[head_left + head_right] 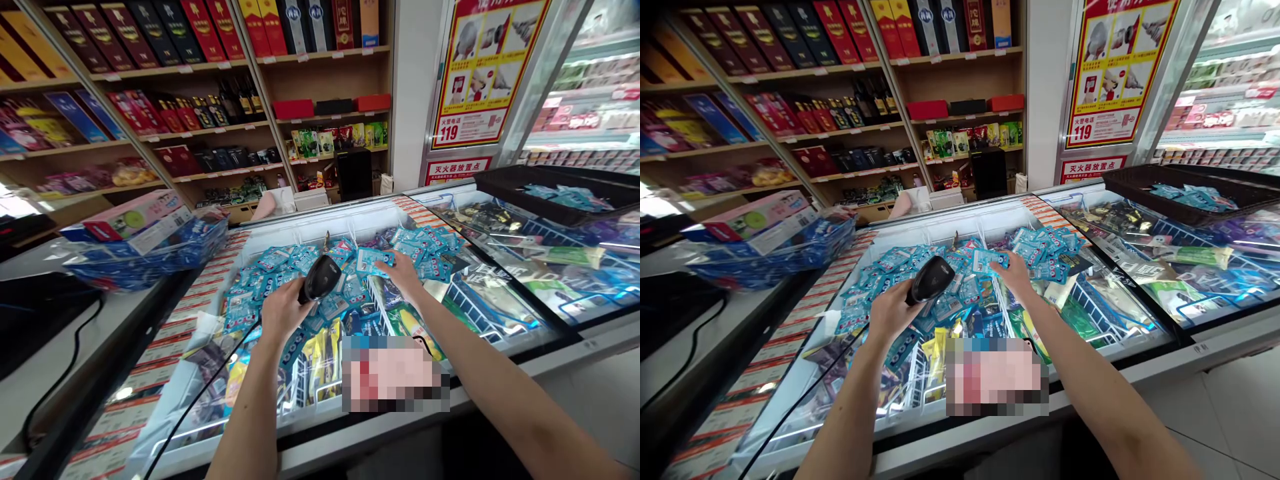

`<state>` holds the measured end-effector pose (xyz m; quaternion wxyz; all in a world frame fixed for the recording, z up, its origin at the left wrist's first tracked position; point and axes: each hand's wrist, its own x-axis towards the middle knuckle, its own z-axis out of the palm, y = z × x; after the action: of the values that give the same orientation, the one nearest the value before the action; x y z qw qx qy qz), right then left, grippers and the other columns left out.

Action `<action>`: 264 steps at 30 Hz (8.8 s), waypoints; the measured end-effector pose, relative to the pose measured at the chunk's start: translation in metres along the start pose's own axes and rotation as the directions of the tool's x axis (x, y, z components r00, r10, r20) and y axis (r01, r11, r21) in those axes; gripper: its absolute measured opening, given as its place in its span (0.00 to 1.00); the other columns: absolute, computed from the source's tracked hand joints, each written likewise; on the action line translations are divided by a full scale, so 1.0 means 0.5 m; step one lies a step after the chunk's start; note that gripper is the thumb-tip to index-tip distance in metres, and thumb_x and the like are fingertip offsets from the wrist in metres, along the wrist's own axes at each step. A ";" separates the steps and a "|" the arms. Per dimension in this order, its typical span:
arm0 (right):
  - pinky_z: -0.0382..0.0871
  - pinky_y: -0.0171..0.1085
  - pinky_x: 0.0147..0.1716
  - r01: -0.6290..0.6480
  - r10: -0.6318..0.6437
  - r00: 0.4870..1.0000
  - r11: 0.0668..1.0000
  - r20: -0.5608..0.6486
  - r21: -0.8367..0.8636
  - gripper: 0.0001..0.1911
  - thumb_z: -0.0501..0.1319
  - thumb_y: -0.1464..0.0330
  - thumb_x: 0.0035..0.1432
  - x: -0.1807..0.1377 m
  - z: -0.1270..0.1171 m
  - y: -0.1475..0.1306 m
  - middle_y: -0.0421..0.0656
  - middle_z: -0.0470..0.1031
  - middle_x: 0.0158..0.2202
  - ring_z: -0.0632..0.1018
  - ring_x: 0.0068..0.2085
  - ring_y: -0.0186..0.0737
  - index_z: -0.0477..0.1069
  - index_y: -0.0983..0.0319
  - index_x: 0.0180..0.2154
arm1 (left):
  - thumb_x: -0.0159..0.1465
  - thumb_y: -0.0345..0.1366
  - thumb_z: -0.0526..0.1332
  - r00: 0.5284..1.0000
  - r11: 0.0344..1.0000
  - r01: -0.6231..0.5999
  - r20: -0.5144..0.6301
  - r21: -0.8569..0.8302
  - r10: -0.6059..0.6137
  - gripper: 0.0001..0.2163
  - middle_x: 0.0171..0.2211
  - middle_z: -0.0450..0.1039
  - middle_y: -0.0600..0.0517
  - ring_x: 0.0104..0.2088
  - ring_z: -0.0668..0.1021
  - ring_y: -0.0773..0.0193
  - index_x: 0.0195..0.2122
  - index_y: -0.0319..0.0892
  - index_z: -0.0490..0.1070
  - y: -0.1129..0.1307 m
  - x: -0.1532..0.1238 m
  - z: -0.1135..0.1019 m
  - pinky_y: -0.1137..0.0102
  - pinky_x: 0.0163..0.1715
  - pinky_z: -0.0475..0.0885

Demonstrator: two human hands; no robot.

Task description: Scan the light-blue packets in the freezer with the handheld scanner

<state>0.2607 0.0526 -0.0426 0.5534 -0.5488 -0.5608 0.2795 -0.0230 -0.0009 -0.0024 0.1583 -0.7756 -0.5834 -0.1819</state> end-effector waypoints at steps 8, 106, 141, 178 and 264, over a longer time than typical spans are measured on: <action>0.54 0.32 0.21 -0.058 0.054 0.998 0.992 0.034 0.113 0.25 0.60 0.52 0.44 0.008 0.001 0.012 0.34 0.57 0.18 0.59 0.20 0.30 0.71 0.62 0.39 | 0.56 0.43 0.54 0.996 0.999 -0.032 0.086 -0.024 0.034 0.14 0.38 0.74 0.52 0.37 0.75 0.60 0.43 0.46 0.67 0.017 0.001 -0.003 0.71 0.28 0.62; 0.43 0.52 0.57 0.692 -0.356 0.721 0.418 0.594 -0.589 0.19 0.45 0.58 0.62 0.003 -0.024 0.043 0.36 0.66 0.54 0.61 0.58 0.43 0.65 0.49 0.51 | 0.57 0.42 0.53 0.994 0.995 0.069 0.085 0.079 -0.075 0.14 0.40 0.73 0.51 0.40 0.74 0.56 0.44 0.47 0.65 0.013 -0.007 0.001 0.69 0.27 0.63; 0.68 0.39 0.33 0.356 -0.342 0.934 0.880 0.099 -0.315 0.23 0.41 0.62 0.62 0.016 -0.022 0.034 0.45 0.72 0.37 0.73 0.32 0.39 0.50 0.62 0.57 | 0.56 0.42 0.55 1.000 0.999 -0.025 0.003 -0.043 0.025 0.14 0.38 0.74 0.51 0.38 0.74 0.59 0.43 0.46 0.68 0.028 -0.007 -0.003 0.71 0.28 0.61; 0.61 0.41 0.50 0.535 -0.467 0.844 0.771 0.264 -0.345 0.21 0.45 0.62 0.62 0.005 -0.020 0.019 0.47 0.65 0.51 0.66 0.53 0.43 0.59 0.59 0.54 | 0.56 0.42 0.54 0.988 0.992 -0.084 0.119 -0.094 0.095 0.13 0.37 0.75 0.52 0.35 0.75 0.60 0.41 0.46 0.68 0.041 -0.006 -0.011 0.71 0.27 0.62; 0.58 0.45 0.50 0.491 -0.208 0.859 0.596 0.468 -0.636 0.24 0.48 0.52 0.59 -0.010 -0.012 0.023 0.46 0.67 0.50 0.64 0.52 0.46 0.68 0.59 0.48 | 0.57 0.46 0.54 0.988 0.990 0.139 0.069 0.011 -0.139 0.18 0.41 0.73 0.50 0.40 0.74 0.57 0.48 0.47 0.65 0.015 -0.010 -0.002 0.71 0.28 0.62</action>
<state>0.2686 0.0489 -0.0536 0.2211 -0.5428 -0.8102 0.0045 -0.0171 -0.0076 -0.0044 0.1272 -0.7383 -0.6418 -0.1637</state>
